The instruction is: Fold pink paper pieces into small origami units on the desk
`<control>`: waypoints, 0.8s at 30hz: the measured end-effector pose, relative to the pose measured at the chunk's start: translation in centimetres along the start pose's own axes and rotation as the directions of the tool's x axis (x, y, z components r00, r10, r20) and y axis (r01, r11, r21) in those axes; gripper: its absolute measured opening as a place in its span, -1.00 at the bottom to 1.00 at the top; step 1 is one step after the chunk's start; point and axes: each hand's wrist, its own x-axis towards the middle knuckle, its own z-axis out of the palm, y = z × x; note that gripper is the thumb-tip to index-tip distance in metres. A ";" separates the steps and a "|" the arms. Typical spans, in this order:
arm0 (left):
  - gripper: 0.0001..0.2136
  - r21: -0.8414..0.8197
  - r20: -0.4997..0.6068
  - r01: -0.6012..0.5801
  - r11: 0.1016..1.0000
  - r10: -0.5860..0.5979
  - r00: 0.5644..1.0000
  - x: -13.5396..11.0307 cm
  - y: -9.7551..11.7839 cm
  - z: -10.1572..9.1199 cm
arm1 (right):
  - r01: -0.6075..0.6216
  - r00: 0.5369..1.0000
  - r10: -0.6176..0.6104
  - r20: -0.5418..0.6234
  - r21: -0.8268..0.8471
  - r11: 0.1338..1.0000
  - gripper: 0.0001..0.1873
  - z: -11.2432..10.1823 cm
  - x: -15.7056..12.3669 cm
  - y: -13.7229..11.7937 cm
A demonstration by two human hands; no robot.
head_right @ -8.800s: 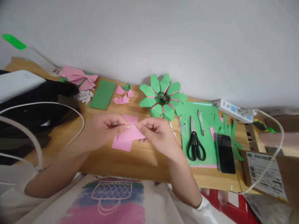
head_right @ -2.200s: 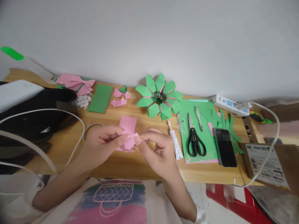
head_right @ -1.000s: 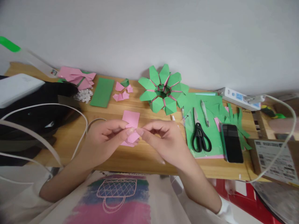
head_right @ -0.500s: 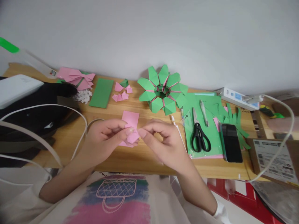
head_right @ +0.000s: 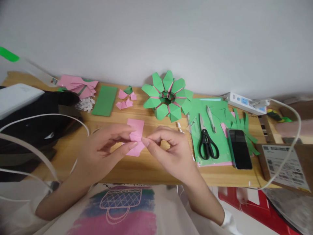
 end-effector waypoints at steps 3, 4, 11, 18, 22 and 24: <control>-0.74 0.009 0.021 -0.010 1.000 0.009 1.000 0.0 0.0 -0.2 | 0.064 0.998 -0.063 0.012 -0.025 0.998 -0.85 0.0 0.0 -0.1; -0.74 0.007 0.022 -0.012 1.000 0.012 1.000 0.1 0.1 -0.2 | 0.085 0.996 -0.085 0.018 -0.035 0.996 -0.85 -0.1 0.0 -0.1; -0.79 -0.100 0.037 0.008 0.995 -0.004 0.999 0.1 0.3 -0.2 | 0.159 0.987 -0.156 0.045 -0.068 0.985 -0.87 -0.4 -0.1 -0.4; -0.76 -0.100 0.051 0.005 0.995 0.000 0.999 0.1 0.3 -0.2 | 0.166 0.985 -0.163 0.057 -0.052 0.985 -0.86 -0.6 -0.3 -0.2; -0.67 -0.074 0.037 -0.034 0.997 0.037 0.999 -0.1 0.2 -0.2 | 0.139 0.989 -0.136 0.063 -0.038 0.990 -0.87 -0.7 -0.4 -0.3; -0.65 -0.047 0.041 -0.064 0.997 0.066 0.997 -0.1 0.2 -0.2 | 0.123 0.990 -0.121 0.070 -0.022 0.992 -0.87 -0.7 -0.4 -0.3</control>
